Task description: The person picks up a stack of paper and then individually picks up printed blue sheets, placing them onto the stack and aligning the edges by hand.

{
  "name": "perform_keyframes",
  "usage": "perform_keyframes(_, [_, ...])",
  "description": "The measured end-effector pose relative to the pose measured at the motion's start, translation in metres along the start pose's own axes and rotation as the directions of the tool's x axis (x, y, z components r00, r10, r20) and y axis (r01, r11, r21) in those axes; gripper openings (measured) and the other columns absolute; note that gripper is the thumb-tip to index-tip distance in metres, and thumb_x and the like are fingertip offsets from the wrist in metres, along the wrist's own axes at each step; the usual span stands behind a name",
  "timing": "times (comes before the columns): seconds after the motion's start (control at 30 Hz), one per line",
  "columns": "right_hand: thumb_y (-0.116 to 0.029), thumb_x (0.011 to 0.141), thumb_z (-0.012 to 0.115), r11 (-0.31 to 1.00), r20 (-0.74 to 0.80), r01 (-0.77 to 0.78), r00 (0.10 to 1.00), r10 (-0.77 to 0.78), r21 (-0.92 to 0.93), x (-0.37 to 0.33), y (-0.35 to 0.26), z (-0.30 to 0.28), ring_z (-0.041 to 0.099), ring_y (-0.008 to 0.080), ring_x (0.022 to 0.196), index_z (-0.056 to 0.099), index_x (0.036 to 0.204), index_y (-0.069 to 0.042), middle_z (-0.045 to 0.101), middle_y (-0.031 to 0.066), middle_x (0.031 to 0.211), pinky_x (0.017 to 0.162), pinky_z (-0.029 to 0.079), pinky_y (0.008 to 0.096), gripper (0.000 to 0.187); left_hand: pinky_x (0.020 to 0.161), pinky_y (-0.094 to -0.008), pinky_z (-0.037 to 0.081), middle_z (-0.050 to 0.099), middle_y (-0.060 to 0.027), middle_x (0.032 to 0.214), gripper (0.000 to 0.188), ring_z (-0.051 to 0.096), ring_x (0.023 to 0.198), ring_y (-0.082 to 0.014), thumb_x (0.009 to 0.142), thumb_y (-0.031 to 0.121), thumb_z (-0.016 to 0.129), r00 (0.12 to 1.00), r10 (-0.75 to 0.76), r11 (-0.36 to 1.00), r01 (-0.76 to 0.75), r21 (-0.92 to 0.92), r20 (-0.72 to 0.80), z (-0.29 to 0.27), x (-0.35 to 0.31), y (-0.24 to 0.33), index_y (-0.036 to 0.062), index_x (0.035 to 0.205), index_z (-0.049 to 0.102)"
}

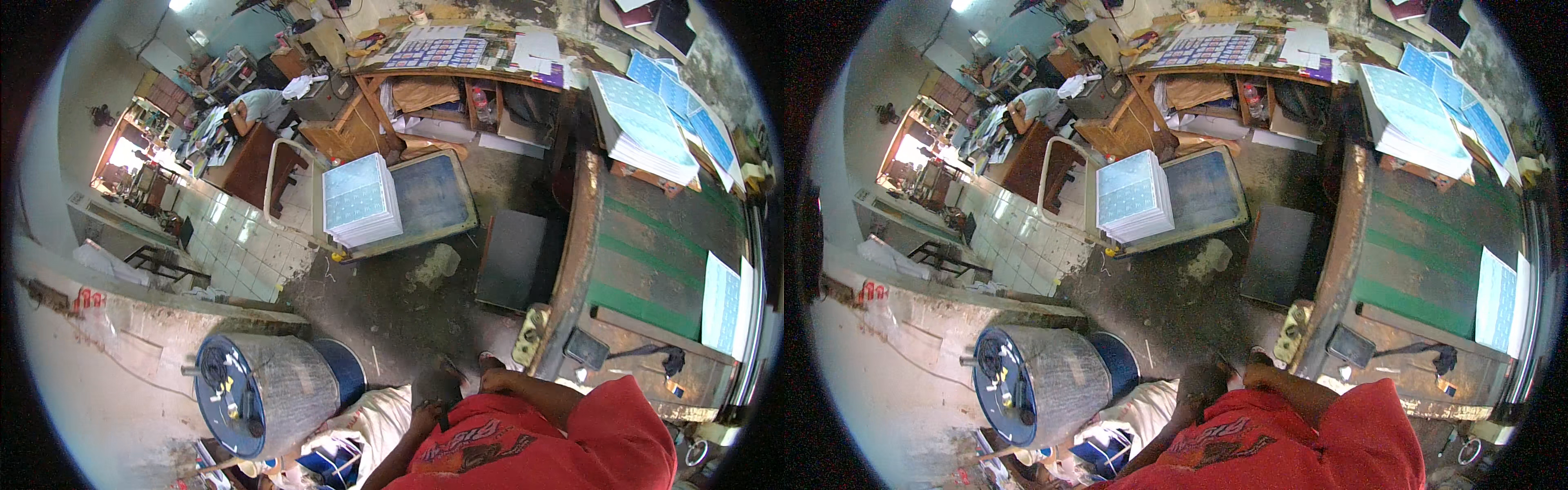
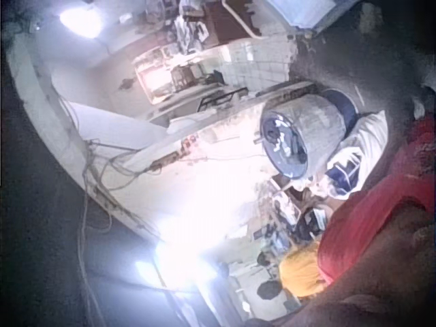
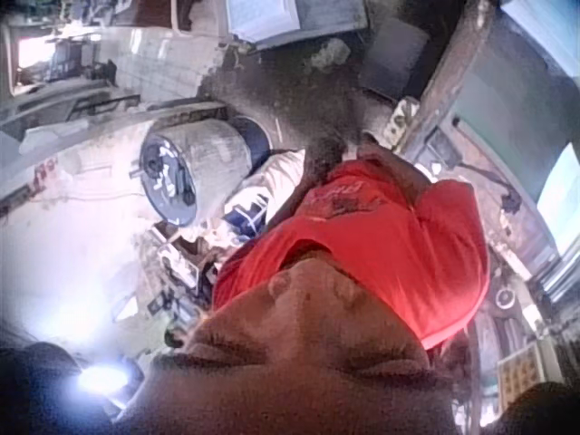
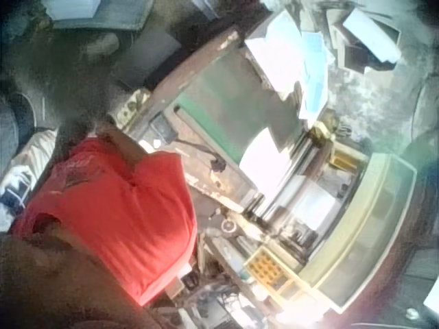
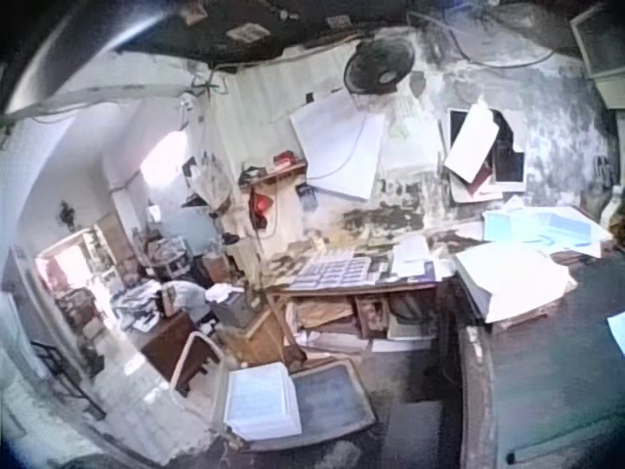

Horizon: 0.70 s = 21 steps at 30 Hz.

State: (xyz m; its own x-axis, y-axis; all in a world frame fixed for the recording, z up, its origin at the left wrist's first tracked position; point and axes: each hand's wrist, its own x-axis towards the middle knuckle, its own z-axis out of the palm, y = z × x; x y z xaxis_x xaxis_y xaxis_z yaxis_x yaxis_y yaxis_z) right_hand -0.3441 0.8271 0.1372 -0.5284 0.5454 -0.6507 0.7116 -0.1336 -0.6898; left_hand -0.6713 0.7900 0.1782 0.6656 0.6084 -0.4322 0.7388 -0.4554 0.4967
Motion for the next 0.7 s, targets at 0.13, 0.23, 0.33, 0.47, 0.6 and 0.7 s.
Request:
perform_keyframes(0.13, [-0.042, 0.086, 0.063, 0.995, 0.072, -0.049, 0.997, 0.042, 0.09, 0.021, 0.009, -0.07, 0.068, 0.0343, 0.096, 0.072, 0.106, -0.009, 0.071, 0.0165, 0.105, 0.084, 0.052, 0.0446, 0.039, 0.089, -0.0511, 0.049, 0.068, -0.0208, 0.107, 0.032, 0.065, 0.102, -0.0401, 0.092, 0.035, 0.055, 0.966, -0.067, 0.981, 0.109, -0.16, 0.25, -0.098, 0.089, -0.041, 0.0081, 0.102, 0.07])
perform_keyframes(0.23, [-0.039, 0.085, 0.065, 0.997, -0.014, -0.018, 1.0, 0.019, 0.075, 0.065, -0.021, -0.11, 0.068, 0.0324, 0.095, 0.071, 0.105, -0.011, 0.071, 0.0141, 0.104, 0.081, 0.053, 0.0437, 0.035, 0.088, -0.051, 0.049, 0.068, -0.0248, 0.101, 0.036, 0.064, 0.1, -0.0433, 0.094, 0.036, 0.052, 0.93, -0.289, 0.9, 0.345, -0.268, 0.227, -0.18, 0.122, -0.099, 0.0054, 0.105, 0.069])
perform_keyframes(0.33, [-0.033, 0.085, 0.064, 0.99, -0.169, -0.066, 0.982, 0.086, 0.121, 0.094, -0.053, -0.16, 0.068, 0.0314, 0.092, 0.069, 0.106, -0.011, 0.071, 0.0135, 0.099, 0.079, 0.053, 0.043, 0.031, 0.091, -0.0449, 0.05, 0.07, -0.0214, 0.108, 0.035, 0.066, 0.104, -0.0368, 0.098, 0.031, 0.049, 0.893, -0.183, 0.897, 0.323, -0.302, 0.412, -0.287, 0.158, -0.111, 0.0065, 0.112, 0.07])
perform_keyframes(0.47, [-0.023, 0.08, 0.064, 0.957, -0.127, -0.04, 0.989, 0.079, 0.286, 0.077, -0.117, -0.247, 0.069, 0.0328, 0.088, 0.072, 0.103, -0.009, 0.073, 0.0154, 0.096, 0.079, 0.054, 0.0431, 0.028, 0.099, -0.0395, 0.046, 0.068, -0.0174, 0.12, 0.037, 0.062, 0.11, -0.0273, 0.099, 0.029, 0.048, 0.938, -0.061, 0.661, 0.294, -0.69, 0.341, -0.289, 0.184, -0.181, 0.0041, 0.118, 0.068])
perform_keyframes(0.6, [-0.024, 0.085, 0.057, 0.968, -0.033, -0.062, 0.997, 0.073, 0.242, 0.114, -0.113, -0.313, 0.069, 0.0305, 0.093, 0.07, 0.107, -0.006, 0.072, 0.0158, 0.099, 0.083, 0.053, 0.0409, 0.031, 0.102, -0.0391, 0.043, 0.064, -0.0162, 0.126, 0.041, 0.059, 0.114, -0.0241, 0.1, 0.032, 0.048, 0.765, 0.154, 0.87, 0.194, -0.453, 0.625, -0.316, 0.262, -0.229, 0.0019, 0.125, 0.062])
perform_keyframes(0.7, [-0.023, 0.088, 0.056, 0.973, 0.145, 0.177, 0.977, -0.156, -0.147, 0.186, -0.035, -0.309, 0.07, 0.0289, 0.093, 0.069, 0.105, -0.004, 0.072, 0.0146, 0.1, 0.08, 0.055, 0.0393, 0.028, 0.102, -0.0392, 0.043, 0.065, -0.0167, 0.124, 0.044, 0.059, 0.114, -0.0248, 0.1, 0.033, 0.048, 0.698, 0.234, 0.632, 0.421, -0.651, 0.677, -0.257, 0.302, -0.271, 0.0018, 0.129, 0.057])
